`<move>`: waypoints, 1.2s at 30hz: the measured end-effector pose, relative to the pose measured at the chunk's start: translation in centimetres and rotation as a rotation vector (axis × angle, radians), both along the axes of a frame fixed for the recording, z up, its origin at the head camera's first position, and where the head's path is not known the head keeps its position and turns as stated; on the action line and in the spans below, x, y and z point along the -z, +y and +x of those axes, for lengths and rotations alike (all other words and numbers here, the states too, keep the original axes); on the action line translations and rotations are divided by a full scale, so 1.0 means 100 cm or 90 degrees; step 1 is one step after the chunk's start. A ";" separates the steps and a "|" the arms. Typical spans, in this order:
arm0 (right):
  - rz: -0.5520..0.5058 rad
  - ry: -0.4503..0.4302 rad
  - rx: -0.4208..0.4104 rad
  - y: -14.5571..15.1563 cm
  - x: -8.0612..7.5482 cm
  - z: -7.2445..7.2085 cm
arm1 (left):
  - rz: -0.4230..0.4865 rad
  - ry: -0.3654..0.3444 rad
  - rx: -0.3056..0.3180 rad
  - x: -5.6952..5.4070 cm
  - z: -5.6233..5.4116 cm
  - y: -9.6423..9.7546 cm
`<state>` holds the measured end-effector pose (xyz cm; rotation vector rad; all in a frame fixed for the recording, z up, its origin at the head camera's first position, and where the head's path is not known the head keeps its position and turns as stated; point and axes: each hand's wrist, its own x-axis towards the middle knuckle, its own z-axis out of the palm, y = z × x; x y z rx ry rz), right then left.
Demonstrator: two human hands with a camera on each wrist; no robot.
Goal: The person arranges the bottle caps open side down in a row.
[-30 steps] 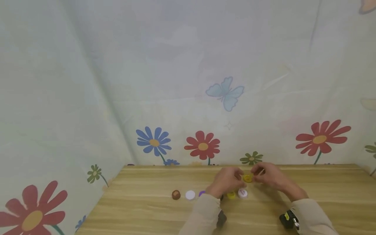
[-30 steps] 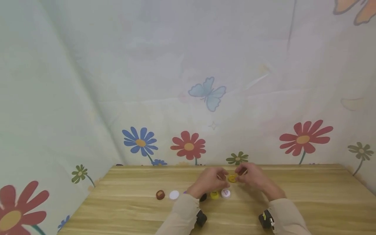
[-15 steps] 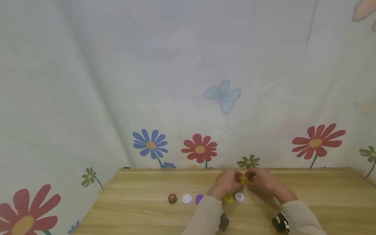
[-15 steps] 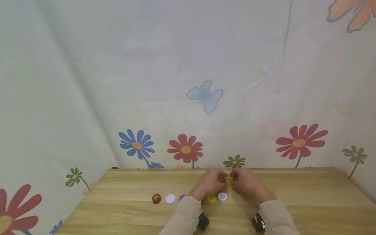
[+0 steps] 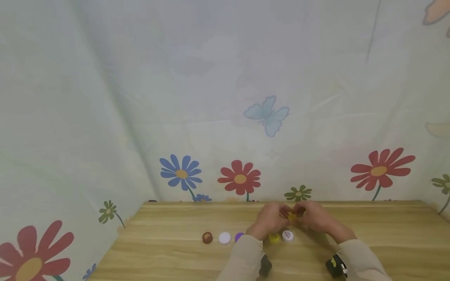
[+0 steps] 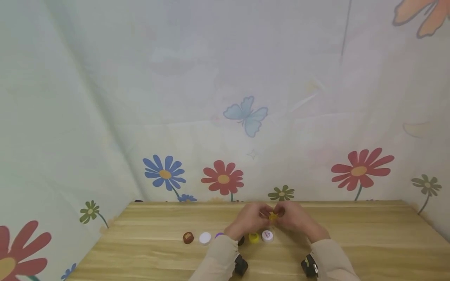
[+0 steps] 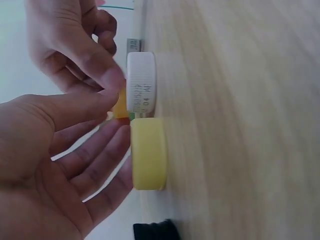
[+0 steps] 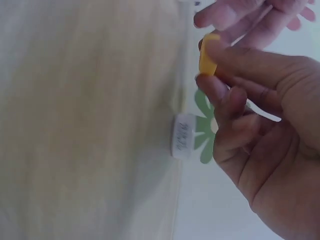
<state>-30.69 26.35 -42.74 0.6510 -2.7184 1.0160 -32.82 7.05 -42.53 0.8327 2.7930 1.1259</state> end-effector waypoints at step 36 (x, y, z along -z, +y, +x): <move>-0.157 -0.144 -0.060 0.018 -0.021 0.016 | 0.073 0.096 0.027 0.001 0.005 0.000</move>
